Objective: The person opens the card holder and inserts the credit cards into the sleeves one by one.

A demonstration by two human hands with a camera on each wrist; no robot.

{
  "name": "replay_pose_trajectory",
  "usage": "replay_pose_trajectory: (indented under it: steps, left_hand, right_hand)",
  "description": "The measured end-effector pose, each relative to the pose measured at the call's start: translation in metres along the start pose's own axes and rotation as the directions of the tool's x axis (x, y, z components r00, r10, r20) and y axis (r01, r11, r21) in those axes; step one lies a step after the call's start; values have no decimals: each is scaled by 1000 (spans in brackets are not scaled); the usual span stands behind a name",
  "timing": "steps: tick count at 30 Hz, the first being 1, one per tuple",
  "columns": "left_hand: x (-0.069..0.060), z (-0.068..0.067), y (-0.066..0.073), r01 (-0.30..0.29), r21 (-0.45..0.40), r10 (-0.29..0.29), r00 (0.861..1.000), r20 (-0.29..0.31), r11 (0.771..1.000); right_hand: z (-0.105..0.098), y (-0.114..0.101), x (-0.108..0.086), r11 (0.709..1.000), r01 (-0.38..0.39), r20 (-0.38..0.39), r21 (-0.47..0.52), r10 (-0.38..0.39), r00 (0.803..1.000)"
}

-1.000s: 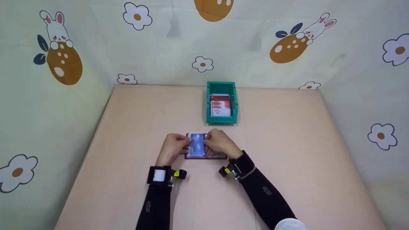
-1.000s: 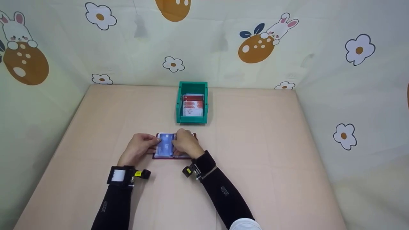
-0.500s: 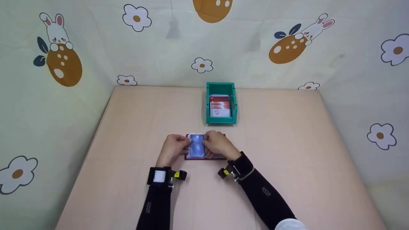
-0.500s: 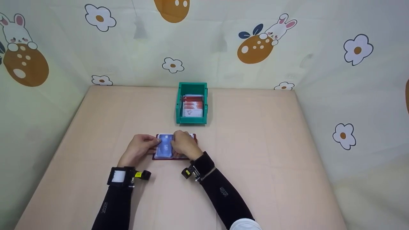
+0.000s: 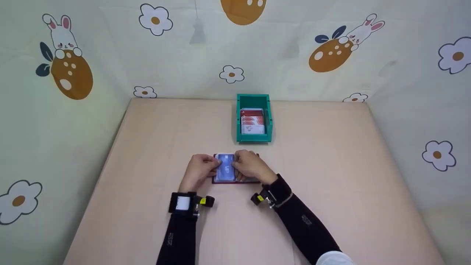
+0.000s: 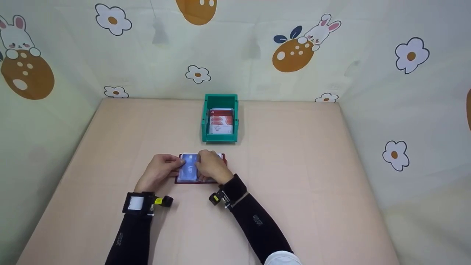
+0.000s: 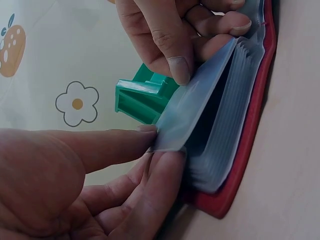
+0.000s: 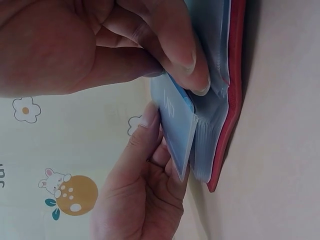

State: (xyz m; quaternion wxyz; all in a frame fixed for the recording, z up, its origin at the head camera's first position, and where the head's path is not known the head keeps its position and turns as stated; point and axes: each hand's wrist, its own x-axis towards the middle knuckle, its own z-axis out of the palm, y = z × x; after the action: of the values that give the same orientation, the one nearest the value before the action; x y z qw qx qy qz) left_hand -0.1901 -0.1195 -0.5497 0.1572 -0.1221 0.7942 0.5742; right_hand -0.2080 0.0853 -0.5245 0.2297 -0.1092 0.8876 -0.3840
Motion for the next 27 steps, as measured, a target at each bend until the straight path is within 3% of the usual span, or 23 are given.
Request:
replay_pose_trajectory:
  steps: [21, 27]
  left_hand:
    - [-2, -2, -1, -28, -17, 28, 999, -19, 999]
    - [-1, -2, -1, -73, 9, 74, 996, -53, 997]
  right_hand:
    - [-2, -1, -1, 999, -37, 1, 25, 37, 999]
    - [-8, 1, -2, 999, -22, -11, 25, 22, 1000]
